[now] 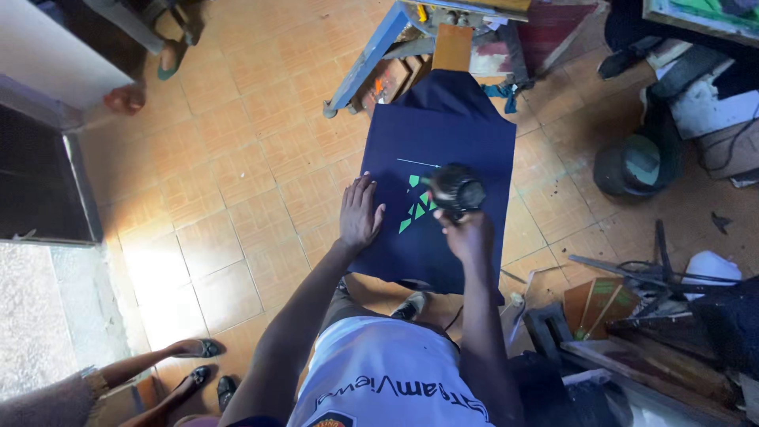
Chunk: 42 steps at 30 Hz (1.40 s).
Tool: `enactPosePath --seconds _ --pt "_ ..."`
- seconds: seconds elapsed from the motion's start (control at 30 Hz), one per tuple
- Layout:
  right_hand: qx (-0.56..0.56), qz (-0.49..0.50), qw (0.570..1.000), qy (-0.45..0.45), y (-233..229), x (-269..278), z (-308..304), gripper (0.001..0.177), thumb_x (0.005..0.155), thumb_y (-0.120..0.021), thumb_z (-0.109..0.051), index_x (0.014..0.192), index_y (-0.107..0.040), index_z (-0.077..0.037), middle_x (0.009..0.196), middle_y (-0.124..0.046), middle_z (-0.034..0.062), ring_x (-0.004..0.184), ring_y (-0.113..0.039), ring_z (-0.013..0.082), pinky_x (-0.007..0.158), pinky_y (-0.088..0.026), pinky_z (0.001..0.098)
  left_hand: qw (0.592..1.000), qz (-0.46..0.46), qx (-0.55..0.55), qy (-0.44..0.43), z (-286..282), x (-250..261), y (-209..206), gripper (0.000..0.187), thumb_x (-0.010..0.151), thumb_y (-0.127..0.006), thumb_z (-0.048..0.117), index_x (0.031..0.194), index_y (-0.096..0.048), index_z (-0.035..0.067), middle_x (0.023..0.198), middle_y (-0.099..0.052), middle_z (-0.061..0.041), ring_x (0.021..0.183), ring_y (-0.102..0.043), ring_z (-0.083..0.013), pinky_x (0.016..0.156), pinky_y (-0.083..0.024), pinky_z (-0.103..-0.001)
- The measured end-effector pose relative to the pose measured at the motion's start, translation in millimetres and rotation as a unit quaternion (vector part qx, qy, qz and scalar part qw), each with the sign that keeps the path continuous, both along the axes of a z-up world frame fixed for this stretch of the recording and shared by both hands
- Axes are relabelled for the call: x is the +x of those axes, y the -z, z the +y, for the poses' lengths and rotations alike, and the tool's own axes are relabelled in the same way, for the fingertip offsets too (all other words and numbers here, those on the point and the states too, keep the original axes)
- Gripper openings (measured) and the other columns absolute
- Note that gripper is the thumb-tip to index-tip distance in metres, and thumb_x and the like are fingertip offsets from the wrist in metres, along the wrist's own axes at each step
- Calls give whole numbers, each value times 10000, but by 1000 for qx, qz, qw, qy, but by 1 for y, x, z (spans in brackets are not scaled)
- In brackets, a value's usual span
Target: The person uses a handheld heat gun to apply heat to a green graphic on a dark blue t-shirt laid on a workbench. They repeatedly move the heat gun over the design and occasionally adjust the shirt with their other hand.
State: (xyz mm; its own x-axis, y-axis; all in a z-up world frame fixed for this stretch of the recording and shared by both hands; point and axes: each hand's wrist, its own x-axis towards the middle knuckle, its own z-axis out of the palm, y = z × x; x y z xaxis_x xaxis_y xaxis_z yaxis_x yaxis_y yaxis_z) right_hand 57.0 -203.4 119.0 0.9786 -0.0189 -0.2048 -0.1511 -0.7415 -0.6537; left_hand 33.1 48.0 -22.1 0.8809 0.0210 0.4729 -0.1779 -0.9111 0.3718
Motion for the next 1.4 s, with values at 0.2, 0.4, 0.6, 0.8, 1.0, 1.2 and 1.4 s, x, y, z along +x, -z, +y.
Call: enactPosePath --seconds 0.2,0.4,0.6,0.8,1.0,1.2,1.4 --pt "73 13 993 -89 -21 -19 30 297 859 -772 -205 625 -743 -25 552 -687 120 598 -713 370 650 -540 339 998 41 -21 -51 -6 -64 -5 560 1025 -506 416 1438 -518 37 1467 -522 -211 1379 -505 -415 1139 -397 -538" --pt "46 12 997 -66 6 -28 -16 339 832 -780 -326 634 -745 -52 624 -697 167 698 -706 437 577 -485 434 995 64 -33 -73 -14 -105 2 573 1034 -499 413 1439 -501 8 1481 -504 -241 1388 -489 -440 1127 -401 -531" --pt "-51 -2 998 45 37 -34 -59 368 786 -808 -433 568 -706 -155 527 -652 48 633 -715 336 566 -505 366 994 61 -28 -90 -15 -75 2 611 1048 -494 439 1465 -476 -7 1533 -459 -265 1394 -480 -450 1105 -418 -545" --pt "154 76 985 -15 -66 -76 -7 230 834 -785 -262 794 -778 -36 712 -744 201 798 -751 433 780 -577 489 993 40 -90 -61 -10 -26 1 585 1049 -527 386 1412 -504 -71 1451 -499 -346 1340 -511 -518 1125 -413 -552" --pt "86 -46 991 -93 -14 -75 -10 139 804 -826 -173 800 -761 -50 773 -763 186 882 -715 486 800 -552 559 992 47 -101 -60 -15 -55 1 516 981 -635 218 1407 -509 -44 1452 -507 -275 1365 -501 -466 1147 -404 -516" --pt "-14 1 999 42 28 -29 -53 357 813 -817 -454 649 -722 -152 607 -706 42 746 -734 387 679 -548 487 994 83 -13 -76 -12 -112 19 645 917 -707 304 1460 -512 16 1526 -492 -227 1417 -476 -412 1165 -396 -481" --pt "23 82 995 56 -22 -54 -45 246 815 -819 -426 812 -797 -181 675 -755 38 767 -767 287 705 -562 396 989 112 -7 -96 -21 -94 13 605 932 -631 316 1466 -510 57 1579 -455 -181 1459 -432 -390 1150 -400 -504"
